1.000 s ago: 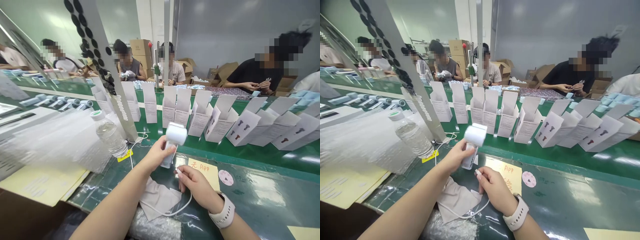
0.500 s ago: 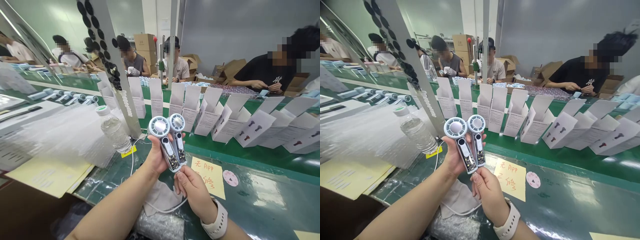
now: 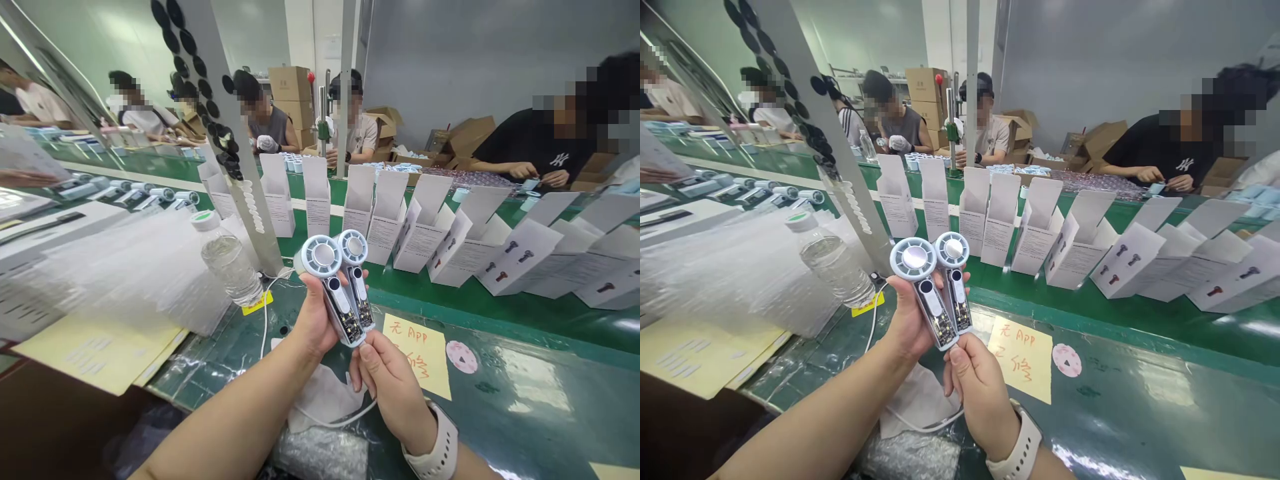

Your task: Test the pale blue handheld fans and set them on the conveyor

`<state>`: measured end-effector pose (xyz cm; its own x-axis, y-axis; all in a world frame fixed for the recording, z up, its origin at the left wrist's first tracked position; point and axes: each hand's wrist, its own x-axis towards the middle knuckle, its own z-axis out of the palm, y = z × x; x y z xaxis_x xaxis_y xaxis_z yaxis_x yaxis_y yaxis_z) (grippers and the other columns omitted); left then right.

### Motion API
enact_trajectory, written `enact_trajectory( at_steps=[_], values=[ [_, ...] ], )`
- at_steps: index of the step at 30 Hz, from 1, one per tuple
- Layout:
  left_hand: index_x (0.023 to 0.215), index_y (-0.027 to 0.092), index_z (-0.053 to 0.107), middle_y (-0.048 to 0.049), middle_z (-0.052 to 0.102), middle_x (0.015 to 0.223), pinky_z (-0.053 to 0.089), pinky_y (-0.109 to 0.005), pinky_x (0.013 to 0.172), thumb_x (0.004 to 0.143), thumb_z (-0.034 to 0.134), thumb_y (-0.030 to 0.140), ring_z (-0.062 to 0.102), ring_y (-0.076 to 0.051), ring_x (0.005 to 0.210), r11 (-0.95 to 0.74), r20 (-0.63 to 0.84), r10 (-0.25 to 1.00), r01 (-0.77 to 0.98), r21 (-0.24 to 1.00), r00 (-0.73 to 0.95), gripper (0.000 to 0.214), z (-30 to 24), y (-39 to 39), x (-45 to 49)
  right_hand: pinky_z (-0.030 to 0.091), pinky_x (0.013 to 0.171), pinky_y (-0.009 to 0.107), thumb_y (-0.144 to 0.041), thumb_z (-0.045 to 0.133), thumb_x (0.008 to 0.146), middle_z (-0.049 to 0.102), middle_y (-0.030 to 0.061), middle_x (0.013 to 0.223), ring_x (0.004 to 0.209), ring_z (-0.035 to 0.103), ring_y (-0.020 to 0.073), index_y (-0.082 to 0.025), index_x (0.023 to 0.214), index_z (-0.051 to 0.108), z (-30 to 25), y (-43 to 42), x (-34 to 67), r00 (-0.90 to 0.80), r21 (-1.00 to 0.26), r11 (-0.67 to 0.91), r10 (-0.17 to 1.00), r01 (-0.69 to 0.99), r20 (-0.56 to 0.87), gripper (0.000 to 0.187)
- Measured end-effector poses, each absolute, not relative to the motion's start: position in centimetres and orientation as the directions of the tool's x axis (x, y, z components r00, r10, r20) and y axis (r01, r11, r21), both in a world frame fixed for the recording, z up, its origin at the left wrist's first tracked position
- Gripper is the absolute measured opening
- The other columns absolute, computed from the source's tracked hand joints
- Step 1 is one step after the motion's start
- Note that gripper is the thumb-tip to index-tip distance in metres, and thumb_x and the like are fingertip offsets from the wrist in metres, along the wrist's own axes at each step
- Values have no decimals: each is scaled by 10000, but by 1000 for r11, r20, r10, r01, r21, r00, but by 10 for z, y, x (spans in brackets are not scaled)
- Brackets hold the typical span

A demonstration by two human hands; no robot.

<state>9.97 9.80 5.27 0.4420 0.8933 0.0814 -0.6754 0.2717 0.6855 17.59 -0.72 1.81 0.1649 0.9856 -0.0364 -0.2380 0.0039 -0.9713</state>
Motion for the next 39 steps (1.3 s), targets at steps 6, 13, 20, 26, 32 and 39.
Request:
enact_trajectory(
  at_steps=[6, 13, 20, 26, 32, 39],
  values=[
    [692, 175, 610, -97, 733, 976, 543, -369, 822, 515, 698, 823, 686, -279, 956, 220, 91, 912, -665, 714, 401, 677, 52, 92, 102, 384, 491, 266, -690, 525, 875, 371, -95, 409, 431, 465, 138, -227, 730, 503, 15, -8, 176, 173, -959, -7, 983, -284, -59, 486],
    [664, 180, 576, -87, 720, 1039, 547, -399, 880, 567, 665, 825, 671, -279, 1034, 364, -3, 897, -736, 571, 441, 658, 57, 99, 102, 455, 782, 320, -598, 508, 928, 631, 65, 942, 883, 578, 209, -213, 753, 589, 26, -12, 186, 145, -986, 158, 976, 51, 164, 431],
    [653, 172, 600, -78, 713, 1065, 556, -358, 856, 565, 684, 805, 682, -246, 985, 365, 100, 850, -714, 597, 517, 644, 61, 98, 97, 442, 623, 290, -636, 530, 902, 554, -14, 575, 611, 553, 164, -222, 664, 525, 22, -9, 187, 294, -999, 37, 955, -35, 25, 478],
    [688, 160, 655, -100, 719, 993, 547, -358, 801, 542, 682, 817, 678, -255, 899, 259, 183, 840, -673, 693, 511, 673, 51, 95, 99, 404, 497, 244, -618, 553, 905, 425, -89, 399, 420, 514, 122, -225, 654, 465, 13, -7, 180, 309, -954, 22, 948, -298, -75, 474],
    [696, 166, 651, -98, 717, 964, 527, -344, 837, 570, 686, 802, 655, -282, 1012, 250, 169, 846, -657, 711, 506, 649, 51, 97, 98, 466, 565, 270, -653, 519, 900, 587, -18, 486, 499, 576, 145, -205, 676, 541, 13, -4, 190, 249, -973, -42, 963, -226, -99, 502],
    [746, 156, 635, -158, 730, 979, 526, -472, 876, 585, 610, 870, 674, -363, 1003, 448, -1, 714, -456, 769, 700, 732, 42, 97, 103, 523, 924, 380, -597, 694, 787, 688, 87, 1222, 1121, 642, 256, -254, 1271, 537, 12, 3, 216, 312, -982, -42, 945, -182, -98, 613]
  ],
)
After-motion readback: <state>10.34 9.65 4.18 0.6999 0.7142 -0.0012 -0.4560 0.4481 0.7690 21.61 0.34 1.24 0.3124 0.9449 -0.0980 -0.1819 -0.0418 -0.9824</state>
